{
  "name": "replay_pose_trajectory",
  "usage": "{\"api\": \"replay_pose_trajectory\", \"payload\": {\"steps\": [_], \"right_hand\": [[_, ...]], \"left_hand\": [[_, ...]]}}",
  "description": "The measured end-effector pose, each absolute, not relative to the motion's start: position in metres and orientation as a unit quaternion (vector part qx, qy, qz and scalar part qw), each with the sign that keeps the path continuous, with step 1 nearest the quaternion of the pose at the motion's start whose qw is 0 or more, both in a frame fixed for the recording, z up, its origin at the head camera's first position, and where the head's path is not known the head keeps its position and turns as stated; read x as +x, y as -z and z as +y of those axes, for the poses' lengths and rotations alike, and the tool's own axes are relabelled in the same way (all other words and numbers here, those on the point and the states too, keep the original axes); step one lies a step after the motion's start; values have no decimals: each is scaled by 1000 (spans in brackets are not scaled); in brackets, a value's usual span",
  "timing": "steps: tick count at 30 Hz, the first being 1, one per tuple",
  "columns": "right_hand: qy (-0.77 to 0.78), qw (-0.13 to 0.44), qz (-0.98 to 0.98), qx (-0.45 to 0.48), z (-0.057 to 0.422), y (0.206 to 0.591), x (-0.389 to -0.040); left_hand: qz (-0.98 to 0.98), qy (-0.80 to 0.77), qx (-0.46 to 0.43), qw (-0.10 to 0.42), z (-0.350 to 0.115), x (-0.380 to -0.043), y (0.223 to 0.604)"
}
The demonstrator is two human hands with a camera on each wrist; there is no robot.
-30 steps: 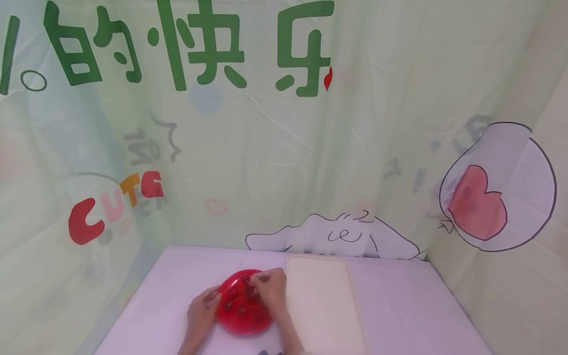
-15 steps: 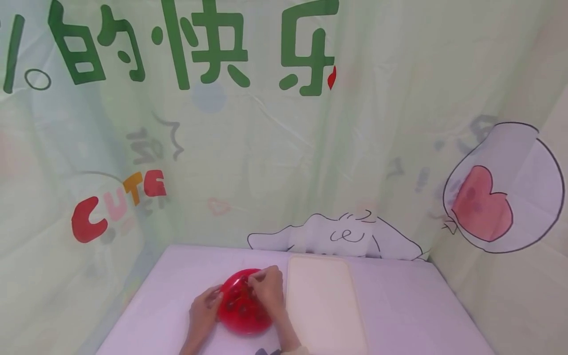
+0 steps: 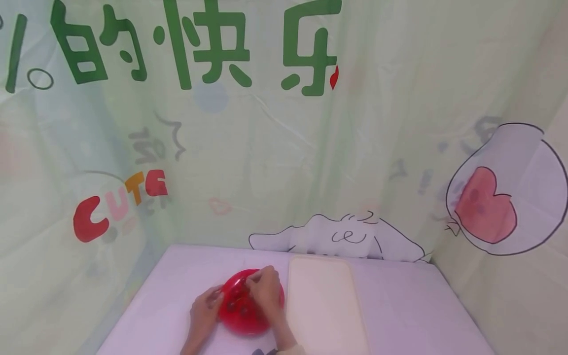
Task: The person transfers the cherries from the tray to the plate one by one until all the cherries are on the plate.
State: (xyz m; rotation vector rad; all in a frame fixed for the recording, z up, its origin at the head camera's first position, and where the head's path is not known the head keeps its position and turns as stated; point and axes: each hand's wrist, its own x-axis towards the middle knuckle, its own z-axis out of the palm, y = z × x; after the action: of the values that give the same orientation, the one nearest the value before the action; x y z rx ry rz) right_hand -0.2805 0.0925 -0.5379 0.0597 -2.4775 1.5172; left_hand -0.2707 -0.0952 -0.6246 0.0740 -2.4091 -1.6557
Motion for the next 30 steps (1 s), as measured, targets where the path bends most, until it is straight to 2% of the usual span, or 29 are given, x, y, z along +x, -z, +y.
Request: {"api": "replay_pose_trajectory", "payload": {"steps": [14, 21, 30], "right_hand": [[-502, 98, -858, 48, 86, 545, -282], [-476, 125, -866, 90, 90, 557, -284], [-493, 87, -863, 65, 90, 536, -267]], "left_hand": [[-818, 563, 13, 122, -97, -270, 626], [-815, 567, 17, 119, -96, -269, 623], [-821, 562, 28, 99, -96, -270, 625]]}}
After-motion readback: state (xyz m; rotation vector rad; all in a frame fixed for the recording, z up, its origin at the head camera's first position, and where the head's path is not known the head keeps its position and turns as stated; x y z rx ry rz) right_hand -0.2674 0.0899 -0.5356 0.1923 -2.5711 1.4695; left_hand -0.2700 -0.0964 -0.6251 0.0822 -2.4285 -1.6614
